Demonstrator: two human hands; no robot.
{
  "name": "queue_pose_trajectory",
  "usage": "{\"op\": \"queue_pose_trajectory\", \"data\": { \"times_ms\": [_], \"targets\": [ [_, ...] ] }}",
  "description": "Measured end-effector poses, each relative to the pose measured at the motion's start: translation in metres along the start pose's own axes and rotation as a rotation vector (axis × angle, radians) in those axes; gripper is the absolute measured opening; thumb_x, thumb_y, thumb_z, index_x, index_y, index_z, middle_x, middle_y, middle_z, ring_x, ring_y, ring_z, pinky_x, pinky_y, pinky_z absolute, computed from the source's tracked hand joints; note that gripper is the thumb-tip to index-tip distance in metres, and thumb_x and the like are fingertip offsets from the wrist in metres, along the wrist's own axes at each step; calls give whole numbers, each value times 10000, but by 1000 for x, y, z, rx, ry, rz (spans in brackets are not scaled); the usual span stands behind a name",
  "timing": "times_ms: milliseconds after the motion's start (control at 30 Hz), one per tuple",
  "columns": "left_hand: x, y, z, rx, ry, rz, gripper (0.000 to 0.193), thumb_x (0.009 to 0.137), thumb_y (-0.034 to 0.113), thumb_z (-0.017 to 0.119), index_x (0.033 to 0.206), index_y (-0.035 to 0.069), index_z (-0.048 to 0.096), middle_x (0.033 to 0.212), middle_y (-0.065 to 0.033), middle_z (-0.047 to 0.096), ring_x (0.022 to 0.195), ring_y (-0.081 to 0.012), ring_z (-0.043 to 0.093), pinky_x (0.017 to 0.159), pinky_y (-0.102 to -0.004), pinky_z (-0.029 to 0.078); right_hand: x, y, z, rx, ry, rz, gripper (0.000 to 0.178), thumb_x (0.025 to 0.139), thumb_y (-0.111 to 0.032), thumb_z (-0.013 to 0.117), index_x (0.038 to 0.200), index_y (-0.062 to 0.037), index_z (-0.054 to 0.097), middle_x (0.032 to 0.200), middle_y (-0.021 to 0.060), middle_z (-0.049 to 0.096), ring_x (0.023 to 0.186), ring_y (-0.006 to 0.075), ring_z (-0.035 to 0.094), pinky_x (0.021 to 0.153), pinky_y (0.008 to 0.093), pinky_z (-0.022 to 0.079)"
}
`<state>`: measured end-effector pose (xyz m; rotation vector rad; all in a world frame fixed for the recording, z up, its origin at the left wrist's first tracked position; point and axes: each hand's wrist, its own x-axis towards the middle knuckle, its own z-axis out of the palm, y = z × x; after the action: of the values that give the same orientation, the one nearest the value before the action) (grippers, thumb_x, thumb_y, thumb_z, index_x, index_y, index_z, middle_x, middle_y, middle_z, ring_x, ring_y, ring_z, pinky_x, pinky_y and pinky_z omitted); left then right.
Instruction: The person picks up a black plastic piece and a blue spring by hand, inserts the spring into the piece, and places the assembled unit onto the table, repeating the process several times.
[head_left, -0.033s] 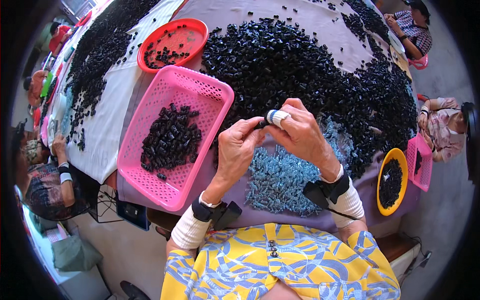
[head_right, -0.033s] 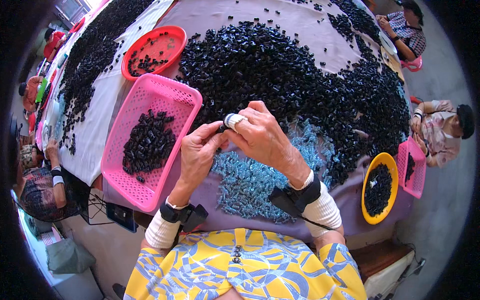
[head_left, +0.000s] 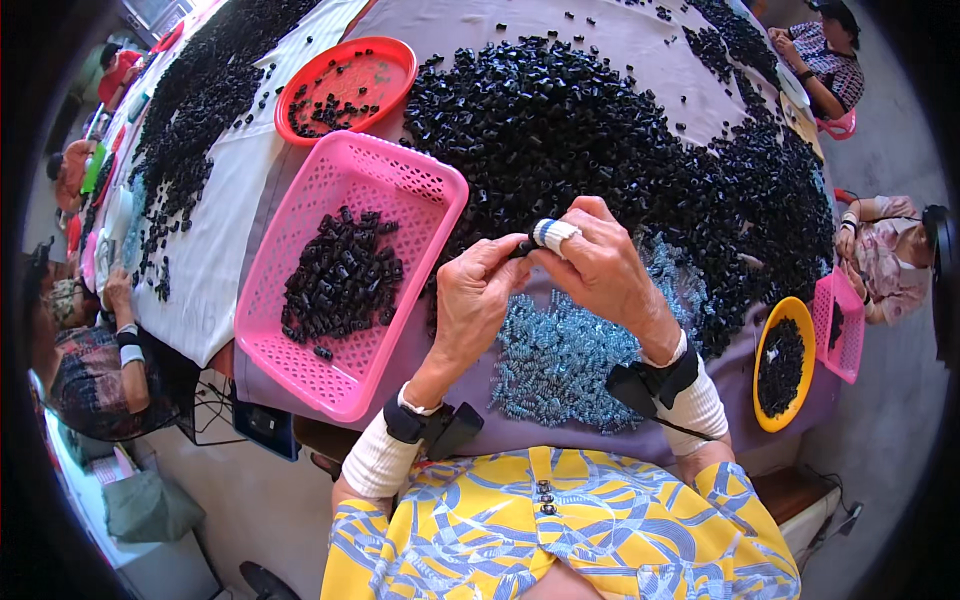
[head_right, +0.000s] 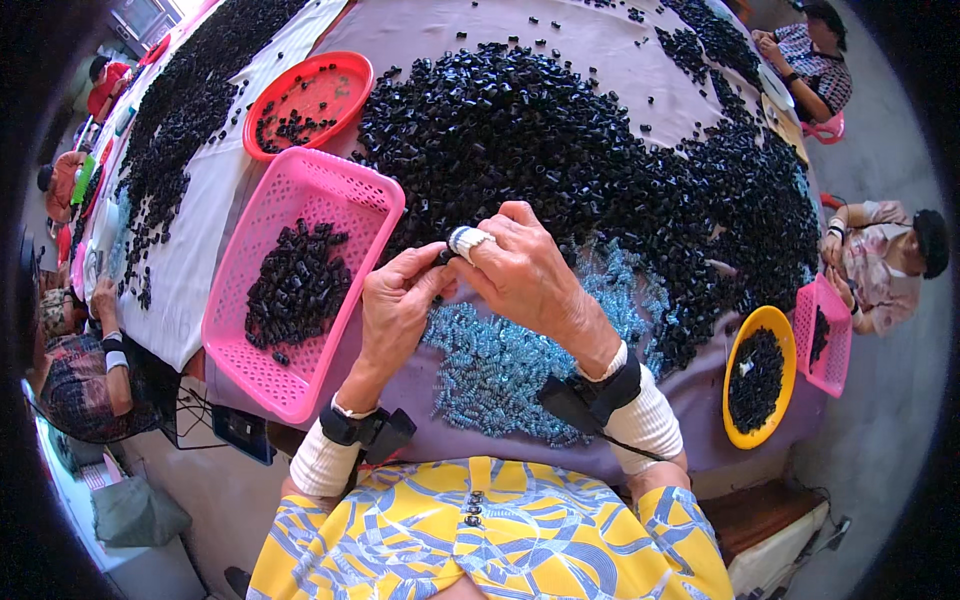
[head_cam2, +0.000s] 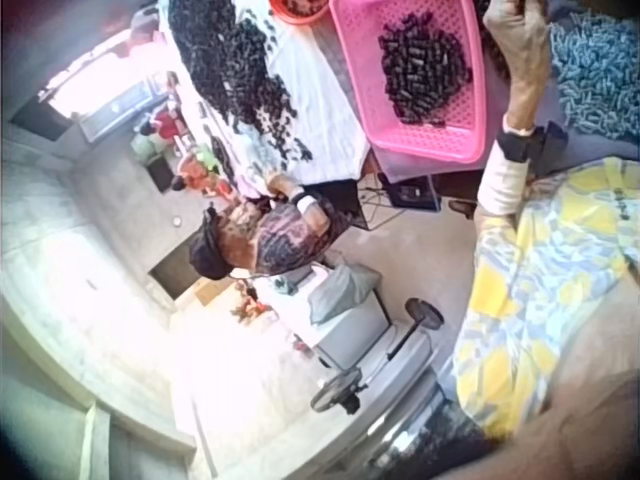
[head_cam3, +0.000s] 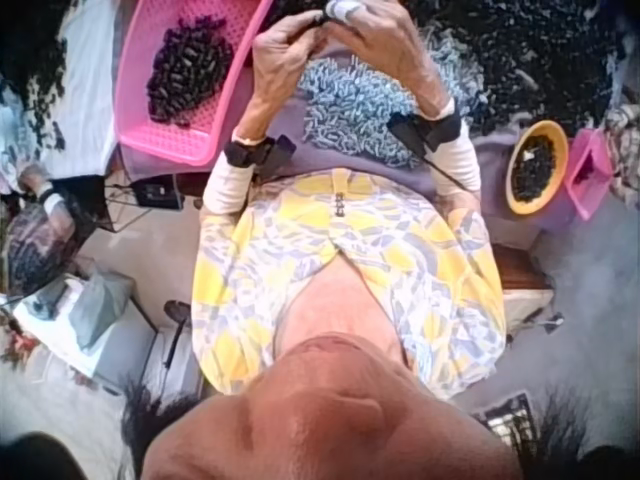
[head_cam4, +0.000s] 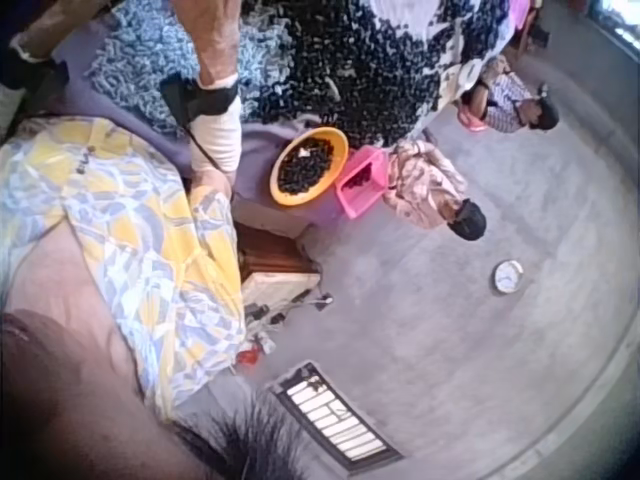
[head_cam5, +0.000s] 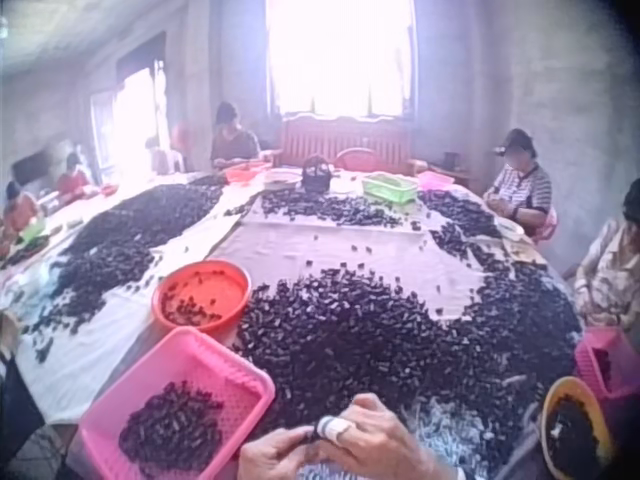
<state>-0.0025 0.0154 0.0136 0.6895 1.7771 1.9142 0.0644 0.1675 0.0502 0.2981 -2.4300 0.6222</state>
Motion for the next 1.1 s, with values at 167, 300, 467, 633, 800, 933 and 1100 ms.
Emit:
{"op": "queue_pose_trajectory", "data": {
  "times_ms": [167,300,467,633,800,933,1100],
  "targets": [
    [2,-2,-2,79,8,103,234,838,4,614,1071,-16,623,803,-32,616,691,-72,574,625,-192,472,-1,-4,-1,-226,-50,-43,137,701,-78,683,779,-25,584,704,80,561,677,225,556,724,367,412],
    [2,0,-4,147,-3,121,236,828,-1,619,1063,-16,629,819,-31,623,697,-68,573,630,-191,469,-1,-8,-1,-231,-55,-26,125,702,-64,667,778,-24,576,706,81,544,693,228,546,726,366,407],
    [0,6,-2,-9,43,-21,232,803,-1,633,1034,-24,639,863,-53,641,734,-84,592,649,-206,479,2,-9,-2,-243,-104,-15,142,728,-52,671,828,6,589,775,109,572,732,253,552,773,373,430],
    [0,4,-5,33,47,9,234,784,-12,636,1017,-25,644,865,-76,646,744,-103,607,653,-222,490,2,-12,-1,-240,-135,5,136,737,-37,656,835,15,578,789,118,568,758,263,551,777,382,430],
    [0,9,-2,8,44,-7,232,784,-32,622,1013,-16,651,827,-76,629,733,-107,600,643,-217,479,-3,-9,4,-259,-144,7,84,701,-35,604,763,-14,552,746,114,548,763,255,549,739,364,412],
    [2,3,-2,80,38,97,231,778,-45,618,1004,-13,656,815,-75,624,710,-113,591,626,-217,471,-8,-7,7,-258,-145,20,85,709,-43,599,771,-17,548,760,115,548,764,253,543,731,358,411],
    [0,0,-3,89,27,86,254,754,-69,619,999,-11,659,774,-66,604,661,-107,567,584,-219,451,-11,-7,8,-248,-159,-6,107,720,-75,606,777,-9,543,760,116,543,753,252,536,719,360,409]
  ]
}}
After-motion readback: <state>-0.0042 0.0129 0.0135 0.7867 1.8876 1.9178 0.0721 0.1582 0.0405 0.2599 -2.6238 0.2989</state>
